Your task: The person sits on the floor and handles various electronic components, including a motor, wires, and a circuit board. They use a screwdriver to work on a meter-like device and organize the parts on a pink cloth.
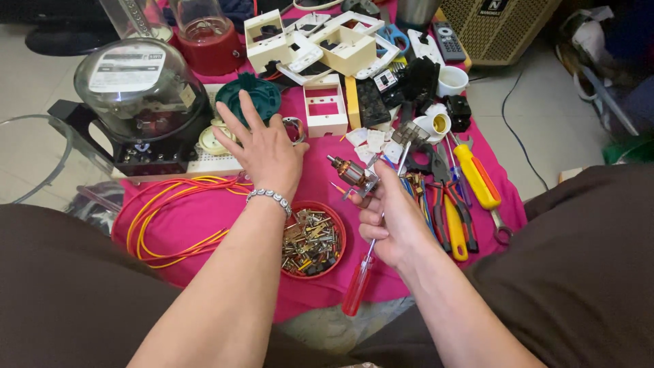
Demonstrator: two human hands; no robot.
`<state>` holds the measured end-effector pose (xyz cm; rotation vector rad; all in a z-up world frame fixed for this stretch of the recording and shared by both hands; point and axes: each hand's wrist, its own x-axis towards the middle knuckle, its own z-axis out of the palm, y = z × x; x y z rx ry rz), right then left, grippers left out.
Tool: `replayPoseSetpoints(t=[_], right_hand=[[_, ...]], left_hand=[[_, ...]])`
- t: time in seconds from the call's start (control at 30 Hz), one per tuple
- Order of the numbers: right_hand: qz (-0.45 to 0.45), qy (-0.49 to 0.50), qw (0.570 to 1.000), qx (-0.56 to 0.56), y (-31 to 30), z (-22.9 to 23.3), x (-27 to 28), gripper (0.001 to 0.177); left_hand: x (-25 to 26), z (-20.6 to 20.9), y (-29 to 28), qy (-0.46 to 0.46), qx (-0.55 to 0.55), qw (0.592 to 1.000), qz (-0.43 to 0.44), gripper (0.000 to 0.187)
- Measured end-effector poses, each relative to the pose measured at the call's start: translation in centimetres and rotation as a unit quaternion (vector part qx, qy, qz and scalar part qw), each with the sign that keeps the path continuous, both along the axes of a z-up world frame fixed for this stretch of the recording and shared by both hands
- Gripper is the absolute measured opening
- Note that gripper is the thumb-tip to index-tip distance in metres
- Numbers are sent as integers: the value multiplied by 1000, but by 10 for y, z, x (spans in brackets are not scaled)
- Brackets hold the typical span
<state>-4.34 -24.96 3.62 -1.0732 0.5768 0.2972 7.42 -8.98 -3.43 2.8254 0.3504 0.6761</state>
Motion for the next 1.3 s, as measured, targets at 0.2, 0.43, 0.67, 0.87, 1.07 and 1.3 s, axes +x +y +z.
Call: replayPoseSetpoints(t=[0.2, 0.43, 0.67, 0.87, 1.07, 1.3], right_hand=[[5, 7, 1000, -7, 3, -3, 4, 47], [4, 1, 1000, 0, 1, -12, 7, 48], [-13, 0, 1000, -5, 1, -5, 7, 48], [-25, -12, 999, -35, 0, -11, 6, 47], [8, -35, 994, -106, 12, -5, 2, 53], [15, -77, 986, -149, 30, 25, 0, 49]], left_hand=[[6, 0, 2, 17, -1, 1000, -7, 67], [-2, 11, 7, 37, -20, 999, -32, 76], [-42, 36, 5, -104, -138, 931, -321, 38], [-84, 54, -7, 70, -264, 850, -451, 72], [-80, 58, 3, 115, -236, 854, -448, 71], [-80, 82, 18, 179, -188, 894, -366, 59]])
